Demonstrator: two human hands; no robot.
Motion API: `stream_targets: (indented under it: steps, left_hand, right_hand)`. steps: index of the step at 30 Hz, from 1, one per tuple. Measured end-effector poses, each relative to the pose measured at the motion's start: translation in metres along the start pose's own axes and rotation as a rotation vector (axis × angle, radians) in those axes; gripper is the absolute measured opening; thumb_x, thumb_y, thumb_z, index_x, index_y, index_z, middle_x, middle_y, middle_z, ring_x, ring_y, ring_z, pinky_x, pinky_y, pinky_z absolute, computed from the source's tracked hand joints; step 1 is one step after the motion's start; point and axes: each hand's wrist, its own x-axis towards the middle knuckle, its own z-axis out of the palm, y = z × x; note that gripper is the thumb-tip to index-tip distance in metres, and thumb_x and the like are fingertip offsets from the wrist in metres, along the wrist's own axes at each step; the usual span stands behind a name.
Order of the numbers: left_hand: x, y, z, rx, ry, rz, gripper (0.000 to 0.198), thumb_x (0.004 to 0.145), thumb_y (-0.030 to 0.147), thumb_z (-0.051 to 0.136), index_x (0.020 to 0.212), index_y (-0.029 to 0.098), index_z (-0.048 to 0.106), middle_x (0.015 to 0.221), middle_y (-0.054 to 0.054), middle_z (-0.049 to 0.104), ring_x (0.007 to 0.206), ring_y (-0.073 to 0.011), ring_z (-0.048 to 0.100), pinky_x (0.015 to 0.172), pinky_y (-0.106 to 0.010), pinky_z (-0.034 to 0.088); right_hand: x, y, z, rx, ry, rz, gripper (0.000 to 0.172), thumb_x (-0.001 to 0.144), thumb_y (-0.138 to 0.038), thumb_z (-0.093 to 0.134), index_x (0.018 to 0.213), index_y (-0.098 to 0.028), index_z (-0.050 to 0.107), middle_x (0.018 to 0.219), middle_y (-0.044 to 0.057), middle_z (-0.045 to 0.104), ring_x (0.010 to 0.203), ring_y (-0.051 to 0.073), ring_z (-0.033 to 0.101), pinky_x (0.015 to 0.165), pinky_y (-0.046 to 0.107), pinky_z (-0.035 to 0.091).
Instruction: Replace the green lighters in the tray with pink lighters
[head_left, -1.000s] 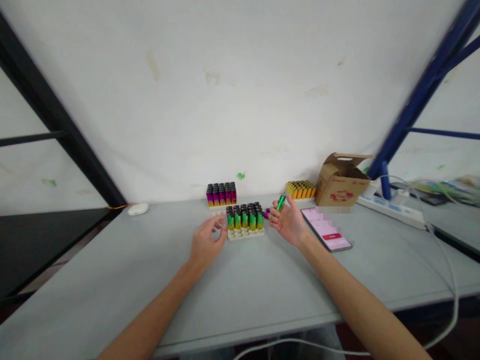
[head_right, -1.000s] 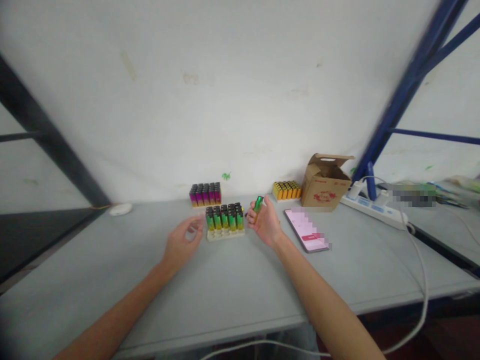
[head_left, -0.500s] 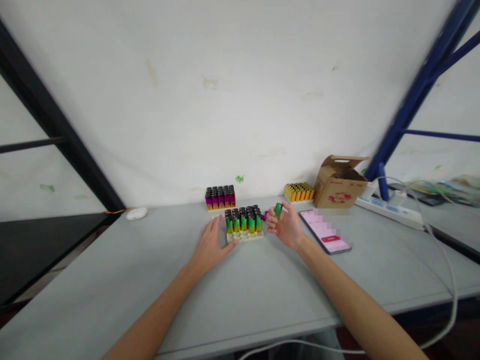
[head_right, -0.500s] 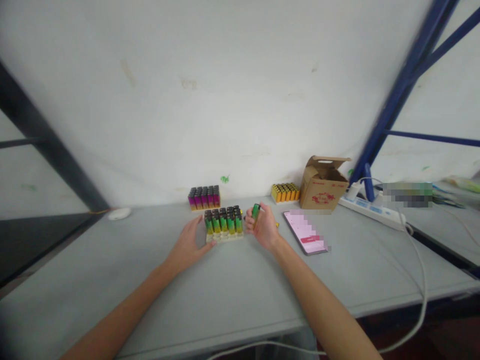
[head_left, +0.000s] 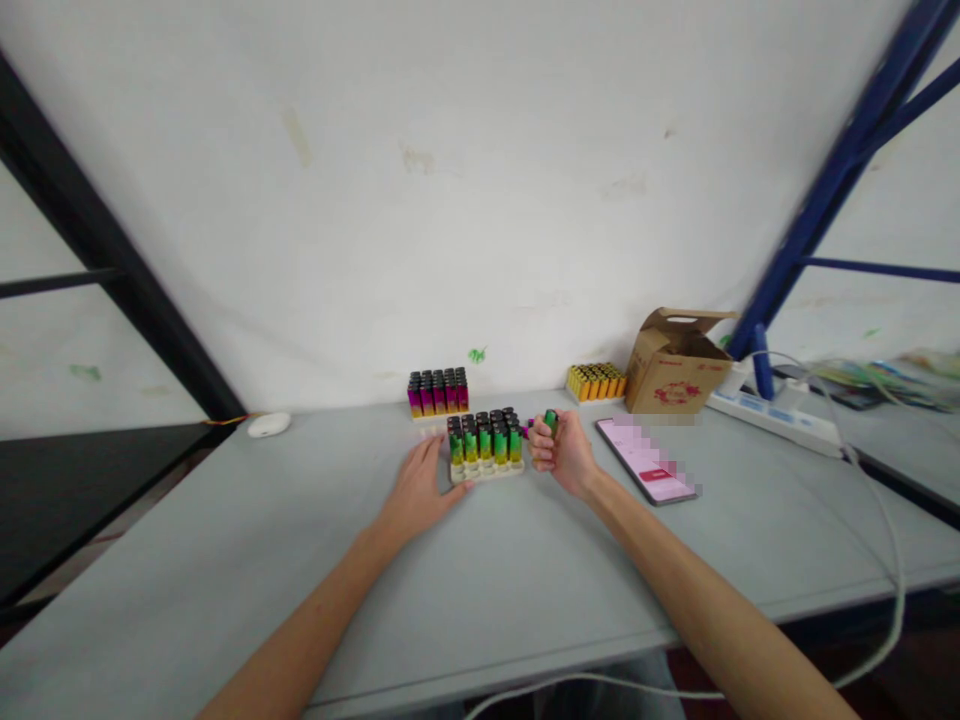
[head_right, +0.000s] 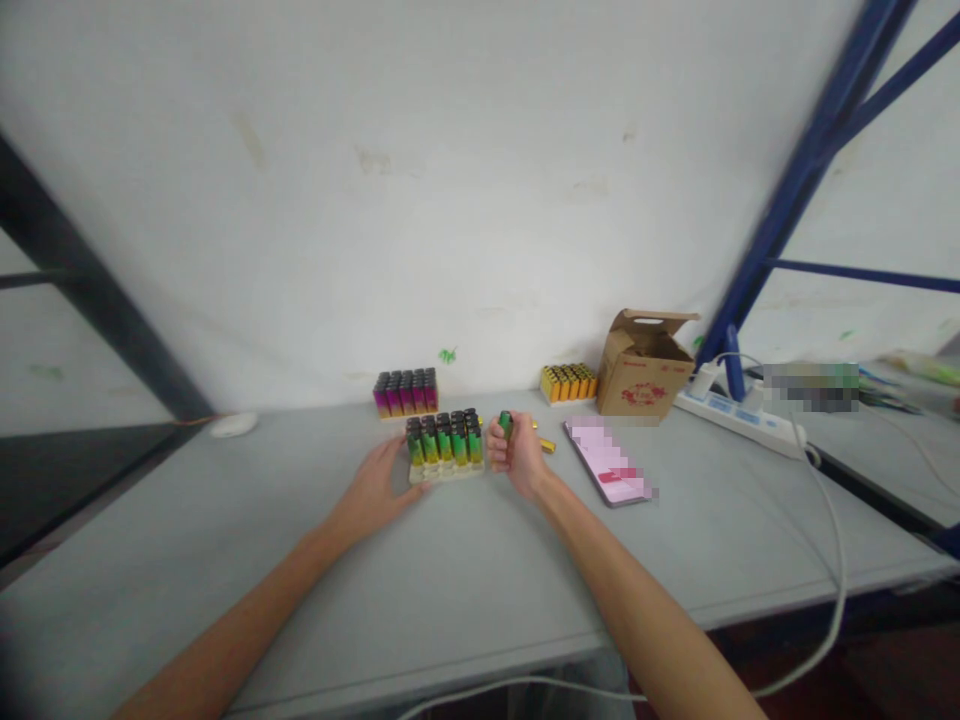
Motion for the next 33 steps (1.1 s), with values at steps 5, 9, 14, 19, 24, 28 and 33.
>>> stream_targets:
  steps: [5,9,14,19,24,28,33]
  left_hand:
    - [0.0006,-0.0036,0.0035,0.009,0.014,0.003,0.072,0.078,0.051,0.063,0.135,0.012,0.044,0.138,-0.021,0.051,0.131,-0.0349,0.047,0.111,-0.050,0.035]
    - [0.0017,-0.0061,0.0051,-0.015,0.018,0.029,0.068,0.077,0.053,0.063,0.131,0.012,0.051,0.137,-0.021,0.053,0.129,-0.0361,0.048,0.110,-0.051,0.037]
    - [0.0016,-0.0080,0.0063,-0.035,0.054,0.042,0.064,0.077,0.054,0.065,0.127,0.014,0.055,0.136,-0.020,0.054,0.129,-0.0360,0.048,0.110,-0.053,0.038]
    - [0.0011,-0.0082,0.0067,-0.015,0.040,0.046,0.062,0.078,0.055,0.064,0.126,0.016,0.055,0.136,-0.018,0.054,0.129,-0.0349,0.048,0.110,-0.052,0.038]
    - [0.0010,-0.0064,0.0053,0.009,0.019,0.034,0.063,0.079,0.055,0.063,0.125,0.013,0.056,0.137,-0.020,0.053,0.130,-0.0354,0.047,0.110,-0.051,0.037]
    - [0.0017,-0.0060,0.0051,-0.003,0.018,0.042,0.062,0.079,0.054,0.063,0.125,0.013,0.056,0.136,-0.020,0.054,0.129,-0.0361,0.048,0.109,-0.053,0.038]
    - [0.0027,-0.0062,0.0055,-0.002,0.015,0.058,0.061,0.079,0.055,0.063,0.123,0.013,0.059,0.135,-0.020,0.054,0.129,-0.0365,0.048,0.109,-0.052,0.038]
  right_hand:
    - [-0.0020,0.0017,0.0059,-0.016,-0.012,0.019,0.023,0.076,-0.037,0.038,0.062,-0.023,0.028,0.052,-0.008,0.020,0.044,0.008,0.010,0.038,0.018,0.010]
    - [-0.0011,0.0044,0.0041,-0.051,-0.021,0.026,0.022,0.076,-0.038,0.039,0.064,-0.023,0.029,0.052,-0.009,0.021,0.043,0.008,0.012,0.038,0.018,0.012]
    - [0.0002,0.0065,0.0010,-0.075,-0.033,0.040,0.022,0.075,-0.039,0.041,0.066,-0.023,0.030,0.052,-0.009,0.023,0.041,0.008,0.014,0.038,0.018,0.012]
    - [-0.0004,0.0064,0.0016,-0.079,-0.022,0.035,0.022,0.076,-0.040,0.038,0.065,-0.023,0.031,0.052,-0.009,0.023,0.041,0.007,0.015,0.038,0.019,0.013]
    - [-0.0011,0.0057,0.0024,-0.108,-0.009,0.033,0.022,0.077,-0.040,0.037,0.065,-0.022,0.032,0.052,-0.008,0.025,0.041,0.008,0.016,0.038,0.018,0.013]
    - [-0.0029,0.0054,0.0020,-0.164,-0.046,0.054,0.023,0.076,-0.043,0.037,0.065,-0.022,0.034,0.052,-0.007,0.029,0.041,0.008,0.020,0.039,0.019,0.017]
    - [-0.0085,0.0033,0.0031,-0.170,-0.105,-0.013,0.029,0.074,-0.050,0.043,0.075,-0.021,0.044,0.055,-0.006,0.036,0.042,0.008,0.027,0.039,0.018,0.019]
